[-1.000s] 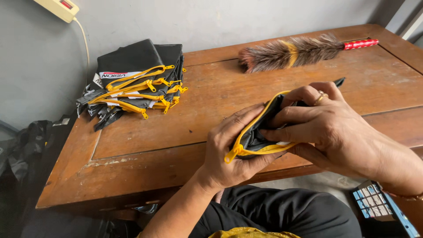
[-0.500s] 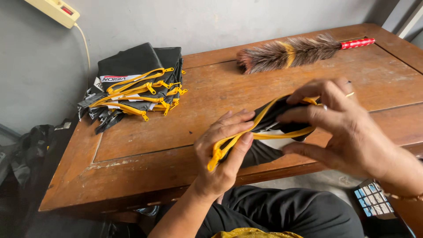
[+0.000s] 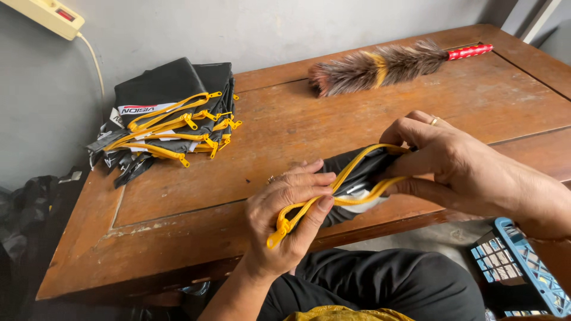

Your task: The person folds a black garment by hand on a wooden table and then places it into a blue plastic crate.

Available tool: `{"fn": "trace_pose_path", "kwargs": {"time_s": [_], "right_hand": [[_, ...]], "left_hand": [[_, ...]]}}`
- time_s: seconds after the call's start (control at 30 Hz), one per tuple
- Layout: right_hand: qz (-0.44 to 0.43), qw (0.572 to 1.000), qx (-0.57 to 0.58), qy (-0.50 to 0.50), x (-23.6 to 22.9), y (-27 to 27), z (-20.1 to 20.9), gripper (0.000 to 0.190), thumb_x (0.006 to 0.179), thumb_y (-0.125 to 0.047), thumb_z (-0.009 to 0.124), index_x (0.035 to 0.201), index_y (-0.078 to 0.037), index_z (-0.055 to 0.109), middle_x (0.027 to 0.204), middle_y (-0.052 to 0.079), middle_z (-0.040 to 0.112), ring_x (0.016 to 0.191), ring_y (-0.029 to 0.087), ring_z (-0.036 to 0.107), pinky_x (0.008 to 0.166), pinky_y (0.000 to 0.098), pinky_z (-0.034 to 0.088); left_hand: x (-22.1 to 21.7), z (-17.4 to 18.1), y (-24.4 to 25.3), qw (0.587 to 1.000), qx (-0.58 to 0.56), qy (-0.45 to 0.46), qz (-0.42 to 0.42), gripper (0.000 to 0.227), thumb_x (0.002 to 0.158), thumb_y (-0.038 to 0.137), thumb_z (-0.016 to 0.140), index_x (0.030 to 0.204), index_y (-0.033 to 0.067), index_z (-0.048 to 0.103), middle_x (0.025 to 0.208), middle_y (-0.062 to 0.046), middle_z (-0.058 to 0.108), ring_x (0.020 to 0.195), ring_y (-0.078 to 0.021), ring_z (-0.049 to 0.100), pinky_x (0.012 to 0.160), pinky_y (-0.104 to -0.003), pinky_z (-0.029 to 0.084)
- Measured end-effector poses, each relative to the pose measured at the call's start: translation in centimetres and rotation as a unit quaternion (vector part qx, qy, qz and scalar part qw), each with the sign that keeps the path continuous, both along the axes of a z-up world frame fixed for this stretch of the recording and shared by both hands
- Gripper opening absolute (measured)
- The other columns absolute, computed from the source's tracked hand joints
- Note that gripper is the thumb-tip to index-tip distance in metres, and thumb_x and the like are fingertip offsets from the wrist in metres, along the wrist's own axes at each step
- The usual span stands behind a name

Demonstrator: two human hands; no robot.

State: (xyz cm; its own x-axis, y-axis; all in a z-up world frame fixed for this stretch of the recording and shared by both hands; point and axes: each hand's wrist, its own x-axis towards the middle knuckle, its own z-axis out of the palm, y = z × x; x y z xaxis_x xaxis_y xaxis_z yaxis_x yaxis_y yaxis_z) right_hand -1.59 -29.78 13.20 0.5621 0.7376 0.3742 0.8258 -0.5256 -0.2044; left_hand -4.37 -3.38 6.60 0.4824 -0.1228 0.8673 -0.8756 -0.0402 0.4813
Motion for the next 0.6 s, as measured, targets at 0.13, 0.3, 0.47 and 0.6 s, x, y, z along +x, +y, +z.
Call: {"fn": "trace_pose_path", "kwargs": {"time_s": [0.13,0.3,0.47,0.6], "right_hand": [[-0.011,0.994,0.07,0.085,1.8,0.4,-0.2,0.022,0.092,-0.024,0.065,0.097,-0.011,0.081,0.1,0.004,0.062,0.086,0.018,0.062,0.074,0.0307,0.049],[-0.154,0.964,0.033,-0.212,-1.7,3.7,0.4,0.033,0.093,-0.027,0.074,0.121,-0.01,0.074,0.136,0.025,0.057,0.12,0.044,0.051,0.101,0.0581,0.043],[-0.001,0.975,0.033,-0.218,-7.5,9.0,0.8,0.035,0.1,-0.026,0.063,0.131,-0.008,0.064,0.105,0.01,0.056,0.084,0.028,0.061,0.071,0.04,0.051],[0.028,0.975,0.031,-0.219,-7.0,10.2,0.4,0.032,0.103,-0.021,0.057,0.129,-0.002,0.061,0.107,0.013,0.055,0.077,0.031,0.058,0.067,0.0392,0.049]], "left_hand": [[0.2,0.4,-0.1,1.0,0.005,0.007,0.007,0.01,0.101,0.006,0.063,0.109,0.0028,0.068,0.117,-0.017,0.074,0.115,-0.035,0.075,0.114,-0.047,0.058],[0.4,0.6,-0.8,0.996,0.026,-0.009,0.08,0.016,0.103,0.006,0.058,0.114,-0.0005,0.068,0.122,-0.022,0.072,0.117,-0.0365,0.074,0.115,-0.046,0.056],[0.7,-0.6,-1.5,0.985,0.073,-0.032,0.154,0.019,0.1,0.003,0.064,0.119,0.0037,0.067,0.131,-0.022,0.069,0.124,-0.0418,0.071,0.112,-0.049,0.056],[0.0,0.3,-0.5,0.982,0.105,-0.01,0.155,0.027,0.104,0.017,0.058,0.123,0.0005,0.067,0.134,-0.025,0.067,0.129,-0.0432,0.067,0.11,-0.047,0.056]]}}
